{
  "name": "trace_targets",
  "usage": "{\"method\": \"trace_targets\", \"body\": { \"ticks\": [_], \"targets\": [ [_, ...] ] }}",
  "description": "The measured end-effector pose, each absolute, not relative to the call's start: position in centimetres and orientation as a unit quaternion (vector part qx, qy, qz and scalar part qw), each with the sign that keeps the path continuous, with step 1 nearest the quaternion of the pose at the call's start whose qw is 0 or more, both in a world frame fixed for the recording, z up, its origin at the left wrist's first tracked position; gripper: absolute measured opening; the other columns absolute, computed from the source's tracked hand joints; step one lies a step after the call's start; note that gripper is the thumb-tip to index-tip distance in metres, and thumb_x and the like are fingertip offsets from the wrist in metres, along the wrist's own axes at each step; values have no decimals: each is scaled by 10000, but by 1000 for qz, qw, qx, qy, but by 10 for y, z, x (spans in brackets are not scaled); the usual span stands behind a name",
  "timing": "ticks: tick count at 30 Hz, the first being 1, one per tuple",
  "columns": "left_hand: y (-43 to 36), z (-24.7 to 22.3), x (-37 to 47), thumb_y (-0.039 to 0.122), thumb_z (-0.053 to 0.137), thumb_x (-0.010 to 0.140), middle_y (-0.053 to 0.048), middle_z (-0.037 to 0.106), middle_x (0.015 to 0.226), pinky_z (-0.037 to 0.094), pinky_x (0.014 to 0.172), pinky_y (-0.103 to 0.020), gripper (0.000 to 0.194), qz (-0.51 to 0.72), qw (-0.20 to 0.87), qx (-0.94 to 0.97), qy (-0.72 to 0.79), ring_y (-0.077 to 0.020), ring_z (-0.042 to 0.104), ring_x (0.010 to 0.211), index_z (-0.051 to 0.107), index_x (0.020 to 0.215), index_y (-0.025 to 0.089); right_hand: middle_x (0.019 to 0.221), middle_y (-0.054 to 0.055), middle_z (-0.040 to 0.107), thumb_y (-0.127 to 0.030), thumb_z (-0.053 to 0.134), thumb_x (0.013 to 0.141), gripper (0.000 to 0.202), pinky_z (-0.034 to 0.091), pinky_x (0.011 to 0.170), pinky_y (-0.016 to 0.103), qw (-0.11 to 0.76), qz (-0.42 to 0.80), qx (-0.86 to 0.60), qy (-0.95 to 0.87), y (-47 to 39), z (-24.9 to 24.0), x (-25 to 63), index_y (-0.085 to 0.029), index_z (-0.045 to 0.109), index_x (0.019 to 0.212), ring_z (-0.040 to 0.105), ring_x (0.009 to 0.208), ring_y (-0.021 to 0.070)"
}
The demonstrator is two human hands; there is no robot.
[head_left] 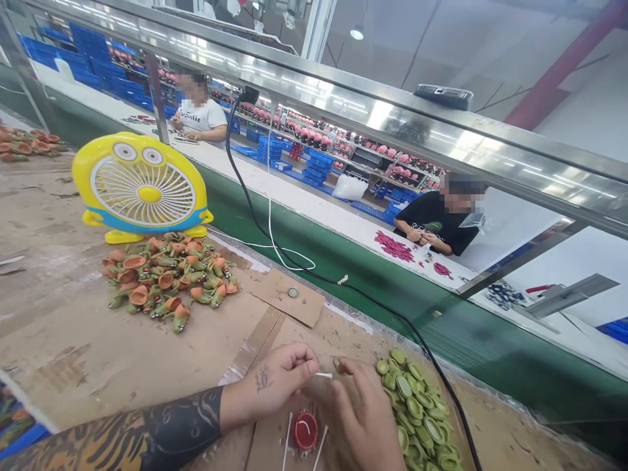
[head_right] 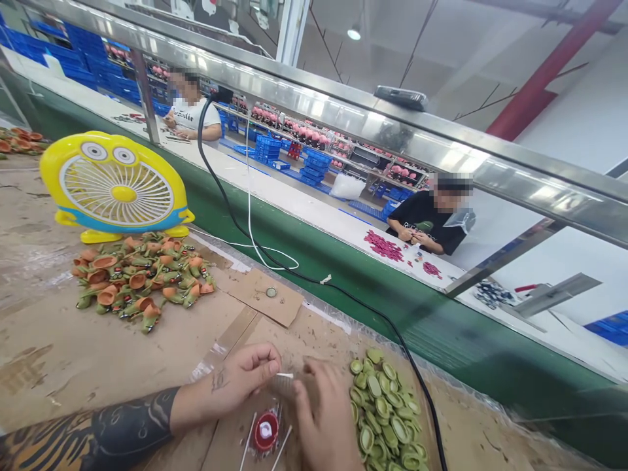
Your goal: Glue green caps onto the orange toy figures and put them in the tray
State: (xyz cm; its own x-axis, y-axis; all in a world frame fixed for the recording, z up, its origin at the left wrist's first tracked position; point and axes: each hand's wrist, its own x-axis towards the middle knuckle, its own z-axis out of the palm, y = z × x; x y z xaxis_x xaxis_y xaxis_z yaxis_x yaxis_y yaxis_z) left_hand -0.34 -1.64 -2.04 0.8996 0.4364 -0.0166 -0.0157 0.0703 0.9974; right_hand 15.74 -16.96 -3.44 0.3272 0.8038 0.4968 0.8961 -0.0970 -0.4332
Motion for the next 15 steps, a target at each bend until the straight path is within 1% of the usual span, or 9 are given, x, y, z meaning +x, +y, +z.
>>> {"method": "trace_targets", "body": {
  "ticks": [2, 4, 6, 10, 15],
  "targets": [
    [-15, -23, -3, 647, 609, 894, 29, 542, 731, 361, 637, -242, 490, 160, 707, 672, 153, -127, 456, 682, 604, 879, 158, 1050, 20, 721, -302, 529, 1033, 185, 559, 812, 303, 348, -12, -701, -622, -169, -26, 147, -284, 605, 1201, 692, 962, 189],
    [-15, -24, -2, 598, 631, 888, 6, 581, 775, 375, 659, -246, 453, 142, 694, 691, 148, -141, 482, 723, 637, 891, 145, 977, -2, 712, -236, 496, 1039, 146, 545, 786, 291, 336, 1, -686, -645, -168, -21, 141, -286, 615, 1106, 681, 904, 176],
    [-14, -23, -2, 534, 630, 896, -5, 614, 776, 388, 665, -249, 400, 120, 667, 721, 145, -148, 507, 724, 675, 894, 136, 928, -5, 700, -204, 481, 1034, 156, 529, 763, 302, 317, -13, -679, -662, -167, -18, 140, -280, 616, 1036, 667, 865, 183],
    [-11, -18, -3, 412, 590, 925, -29, 700, 802, 425, 697, -253, 312, 118, 595, 782, 142, -166, 592, 757, 748, 887, 145, 916, 7, 696, -215, 517, 1025, 109, 512, 751, 314, 303, -38, -667, -680, -169, -17, 142, -265, 611, 1050, 656, 837, 191],
    [-8, -15, -4, 369, 571, 957, -17, 744, 796, 434, 671, -232, 278, 116, 523, 834, 133, -161, 639, 740, 772, 897, 186, 899, -5, 697, -193, 512, 1027, 119, 498, 748, 310, 303, -58, -669, -677, -170, -18, 143, -262, 608, 1036, 652, 825, 179]
  ]
}}
